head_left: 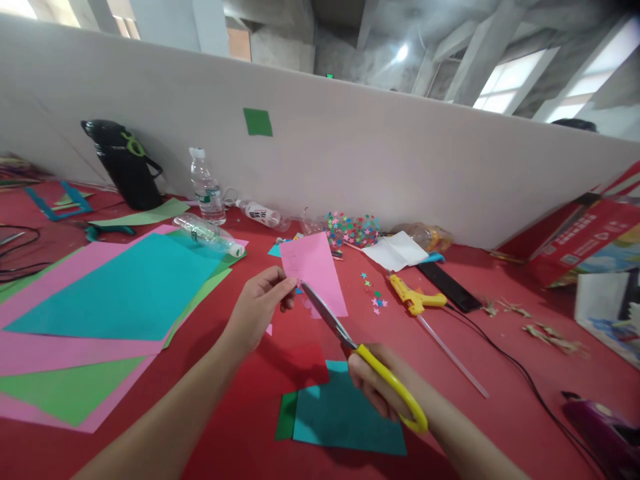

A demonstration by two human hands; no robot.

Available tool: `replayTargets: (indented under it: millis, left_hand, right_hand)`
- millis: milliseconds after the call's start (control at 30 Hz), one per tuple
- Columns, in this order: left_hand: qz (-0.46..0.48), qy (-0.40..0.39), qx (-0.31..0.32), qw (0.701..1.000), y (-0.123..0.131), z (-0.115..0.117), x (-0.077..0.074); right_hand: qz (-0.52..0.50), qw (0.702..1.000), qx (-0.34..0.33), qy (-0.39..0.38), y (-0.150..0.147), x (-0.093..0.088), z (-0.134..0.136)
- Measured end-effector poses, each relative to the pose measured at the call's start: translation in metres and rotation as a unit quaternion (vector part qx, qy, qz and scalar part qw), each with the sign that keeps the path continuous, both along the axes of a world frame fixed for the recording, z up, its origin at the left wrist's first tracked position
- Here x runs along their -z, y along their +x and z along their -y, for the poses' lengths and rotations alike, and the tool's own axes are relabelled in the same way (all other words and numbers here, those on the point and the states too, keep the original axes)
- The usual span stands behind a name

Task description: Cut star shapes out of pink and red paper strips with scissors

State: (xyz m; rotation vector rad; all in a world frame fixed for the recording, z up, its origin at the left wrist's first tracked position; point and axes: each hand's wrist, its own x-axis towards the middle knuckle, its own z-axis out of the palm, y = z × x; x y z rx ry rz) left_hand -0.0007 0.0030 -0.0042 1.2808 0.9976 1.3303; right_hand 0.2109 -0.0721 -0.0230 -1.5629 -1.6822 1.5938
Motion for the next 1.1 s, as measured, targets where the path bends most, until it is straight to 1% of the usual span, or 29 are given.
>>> replayTargets:
  millis: [133,233,333,500,600,733,833,933,1100]
  left_hand:
    - [0.024,0.003,-0.002,1.000,0.003,0.002,-0.003]
    - [0.027,0.010,-0.002,1.000,0.003,0.001,-0.003]
    - [0.018,0.012,0.000,1.000,0.001,-0.001,0.001]
    - [0.008,0.006,-0.005,1.000,-0.001,-0.003,0.009]
    - [0.028,0.007,-0.019,0.999,0.002,-0.003,0.012]
    - [0.067,0.013,-0.034,0.997,0.008,0.001,0.016]
    - [0.078,0.008,-0.038,0.996,0.011,0.004,0.018]
    - [0.083,-0.004,-0.036,0.996,0.013,0.005,0.019]
    - [0.138,-0.026,-0.021,0.990,0.016,0.005,0.019]
  right_hand:
    - [0.016,1.000,-0.008,-0.018,-0.001,-0.004,-0.002]
    - [0.015,1.000,-0.010,-0.014,0.000,-0.006,-0.003]
    - [-0.012,1.000,-0.016,-0.007,0.003,-0.004,-0.003]
    - [-0.034,0.999,-0.017,-0.028,0.004,-0.001,-0.004]
    - [-0.057,0.998,-0.019,-0.029,0.002,0.000,-0.004]
    - [-0.054,0.998,-0.010,-0.025,-0.001,0.000,-0.002]
    - [-0.060,0.998,0.005,-0.028,-0.004,0.005,0.000]
    - [-0.086,0.996,0.006,-0.022,-0.005,0.013,0.002]
    - [-0.112,0.993,0.016,-0.013,-0.010,0.023,0.007]
